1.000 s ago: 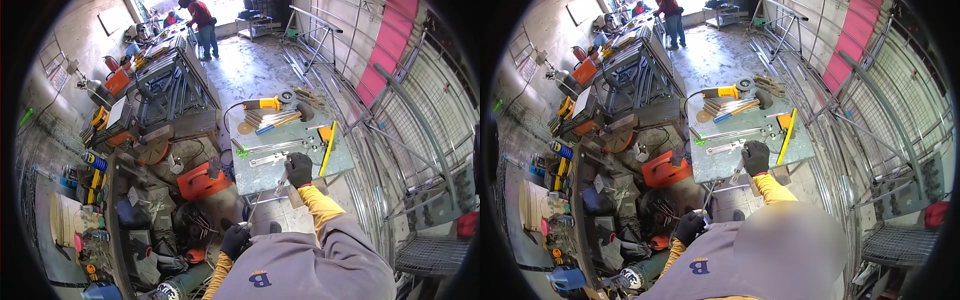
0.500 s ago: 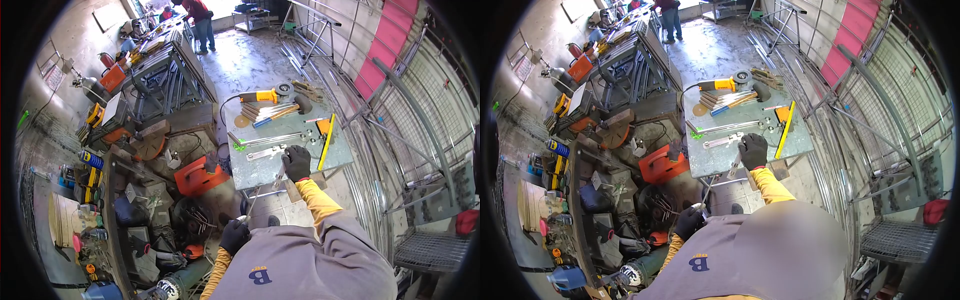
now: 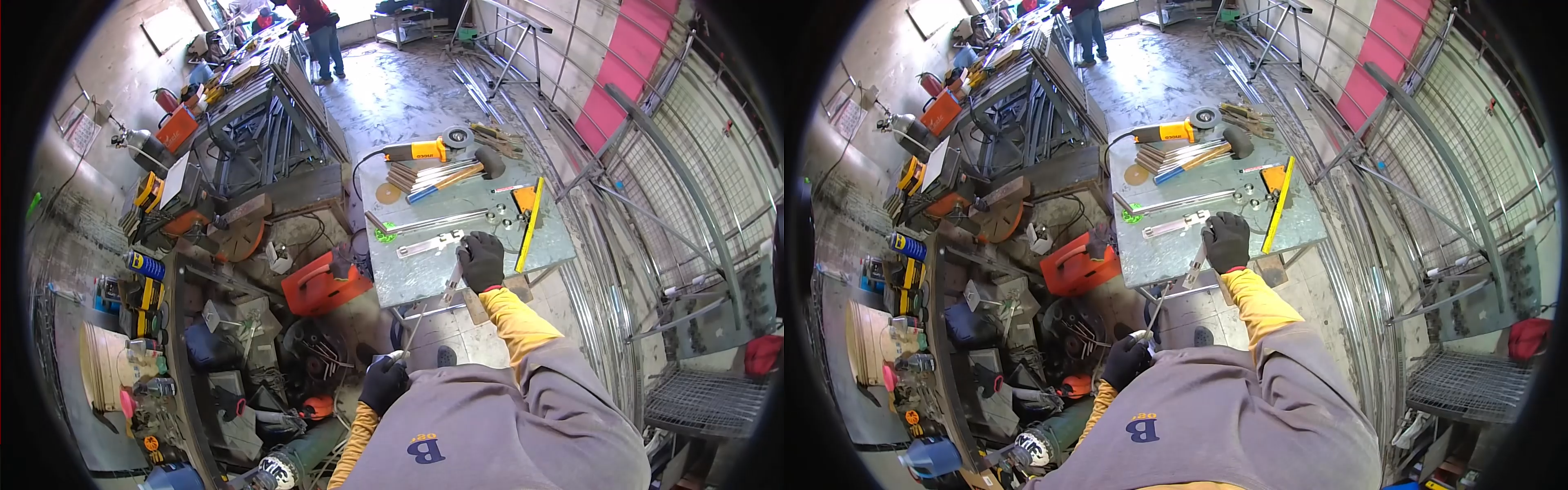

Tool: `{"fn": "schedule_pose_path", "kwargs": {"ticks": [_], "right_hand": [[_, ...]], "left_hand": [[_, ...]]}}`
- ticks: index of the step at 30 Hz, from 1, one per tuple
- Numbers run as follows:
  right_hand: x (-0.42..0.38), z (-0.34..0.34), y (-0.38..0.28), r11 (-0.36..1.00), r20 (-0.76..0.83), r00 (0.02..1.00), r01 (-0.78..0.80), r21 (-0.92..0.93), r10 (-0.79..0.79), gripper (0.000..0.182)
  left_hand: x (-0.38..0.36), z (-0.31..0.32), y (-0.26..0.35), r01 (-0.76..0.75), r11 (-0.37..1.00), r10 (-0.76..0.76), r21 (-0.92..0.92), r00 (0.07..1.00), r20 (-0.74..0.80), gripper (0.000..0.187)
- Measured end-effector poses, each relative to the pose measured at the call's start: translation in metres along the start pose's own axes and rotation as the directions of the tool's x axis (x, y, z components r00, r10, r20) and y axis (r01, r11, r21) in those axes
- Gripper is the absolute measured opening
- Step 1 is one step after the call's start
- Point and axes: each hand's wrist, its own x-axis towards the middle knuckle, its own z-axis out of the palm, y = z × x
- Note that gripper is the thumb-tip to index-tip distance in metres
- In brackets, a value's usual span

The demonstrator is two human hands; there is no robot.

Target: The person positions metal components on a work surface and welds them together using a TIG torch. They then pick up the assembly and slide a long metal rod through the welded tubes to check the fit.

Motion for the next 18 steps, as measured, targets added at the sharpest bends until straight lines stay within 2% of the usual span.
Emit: {"fn": "schedule_pose_path", "kwargs": {"ticks": [4,10,12,13,14,15,16,17,18], "right_hand": [[-0.002,0.002,0.000,1.000,0.033,0.999,-0.022,-0.012,0.022,0.029],[0.000,0.003,0.000,0.998,-0.004,1.000,-0.010,-0.057,0.009,0.031],[-0.003,0.009,0.008,0.998,-0.001,1.000,0.015,-0.067,-0.015,0.031],[-0.004,0.017,0.013,0.997,-0.038,0.998,0.037,-0.069,-0.040,0.031],[-0.006,0.018,0.016,0.997,-0.019,0.999,0.039,-0.063,-0.041,0.028],[-0.003,0.013,0.013,0.996,0.045,0.999,0.033,-0.082,-0.029,0.025],[-0.001,0.011,0.012,0.996,-0.025,0.996,0.089,-0.027,-0.089,0.020],[-0.001,0.010,0.012,0.997,-0.023,0.997,0.077,-0.017,-0.078,0.020],[-0.002,0.014,0.013,0.995,-0.081,0.991,0.101,-0.018,-0.102,0.021]], "left_hand": [[0.005,-0.002,-0.016,-0.032,0.999,0.033,0.040,0.999,-0.013,0.030],[0.001,-0.003,0.004,-0.051,0.996,0.049,0.068,0.998,0.040,0.030],[0.007,-0.004,-0.017,0.060,0.998,-0.060,0.036,0.998,-0.005,0.031],[0.010,-0.001,-0.042,-0.162,0.976,0.166,0.142,0.986,-0.013,0.031],[0.006,-0.004,-0.021,-0.168,0.966,0.165,0.195,0.986,0.029,0.030],[0.013,-0.003,-0.046,-0.178,0.981,0.176,0.080,0.984,0.035,0.029],[0.006,-0.006,-0.029,-0.174,0.969,0.174,0.173,0.985,0.020,0.029],[0.006,-0.006,-0.032,-0.140,0.979,0.139,0.147,0.990,0.018,0.030],[0.000,-0.005,-0.007,-0.176,0.967,0.176,0.182,0.984,0.015,0.030]]}}
